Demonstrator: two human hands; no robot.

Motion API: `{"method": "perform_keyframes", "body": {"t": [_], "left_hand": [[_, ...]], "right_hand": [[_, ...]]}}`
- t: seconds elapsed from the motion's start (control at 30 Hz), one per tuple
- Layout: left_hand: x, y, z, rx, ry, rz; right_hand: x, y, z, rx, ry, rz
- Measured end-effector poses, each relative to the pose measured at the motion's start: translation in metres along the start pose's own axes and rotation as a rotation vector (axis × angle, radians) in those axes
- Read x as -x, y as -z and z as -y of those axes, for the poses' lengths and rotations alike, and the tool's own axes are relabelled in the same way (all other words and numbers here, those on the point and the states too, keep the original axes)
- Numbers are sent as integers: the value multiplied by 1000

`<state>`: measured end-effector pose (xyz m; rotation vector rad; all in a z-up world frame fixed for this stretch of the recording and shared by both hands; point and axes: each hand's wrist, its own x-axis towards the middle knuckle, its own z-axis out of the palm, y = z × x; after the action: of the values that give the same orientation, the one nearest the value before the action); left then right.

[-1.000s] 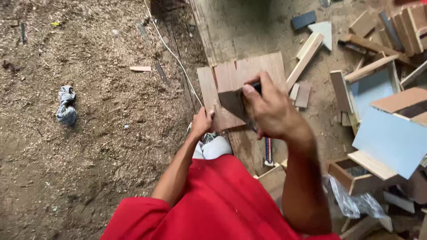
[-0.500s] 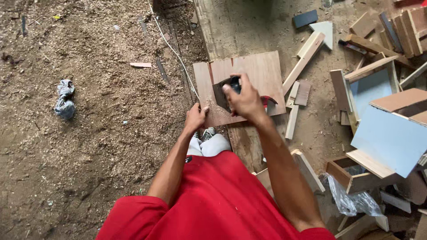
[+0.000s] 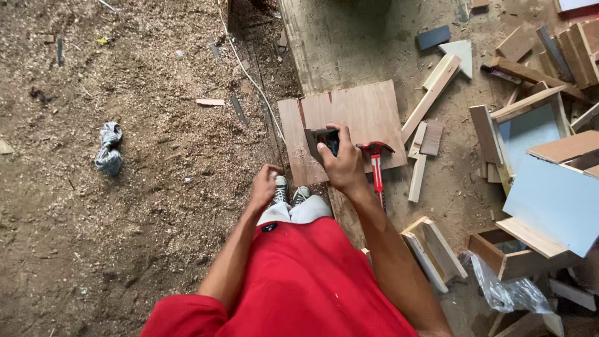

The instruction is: The person sands a small rectangular wooden plank using a sanding block. They hold the plank with one hand and rub the sanding block back and forth across the surface. The person briefly lifts the plank to inspect it before continuing to sand.

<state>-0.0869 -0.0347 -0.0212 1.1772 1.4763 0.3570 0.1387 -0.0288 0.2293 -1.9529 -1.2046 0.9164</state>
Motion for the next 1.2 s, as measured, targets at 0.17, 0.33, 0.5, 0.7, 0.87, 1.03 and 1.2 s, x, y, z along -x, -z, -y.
{"method": "perform_keyframes", "body": {"t": [0.17,0.33,0.5,0.7,0.87,1.03,1.2], "left_hand": [[9,-18,-35,-159,-458,-47],[10,-15,-48,-243,-359,-139],[15,-15,-54,-216,-285,-88],[15,-21,-49,-115,-255,-225],[-13,-42,-36,28,-140,-39],[-23,-54,-30,64,59,103],[-14,-44,-49,103,97,140]], "right_hand": [[5,-1,-2,-7,67,-22],[6,2,1,-23,20,2],[7,2,0,-22,39,-10],[11,-1,-4,-18,31,-9],[9,9,31,52,30,-4],[12,61,98,183,-250,242],[20,100,117,288,-120,209]]}}
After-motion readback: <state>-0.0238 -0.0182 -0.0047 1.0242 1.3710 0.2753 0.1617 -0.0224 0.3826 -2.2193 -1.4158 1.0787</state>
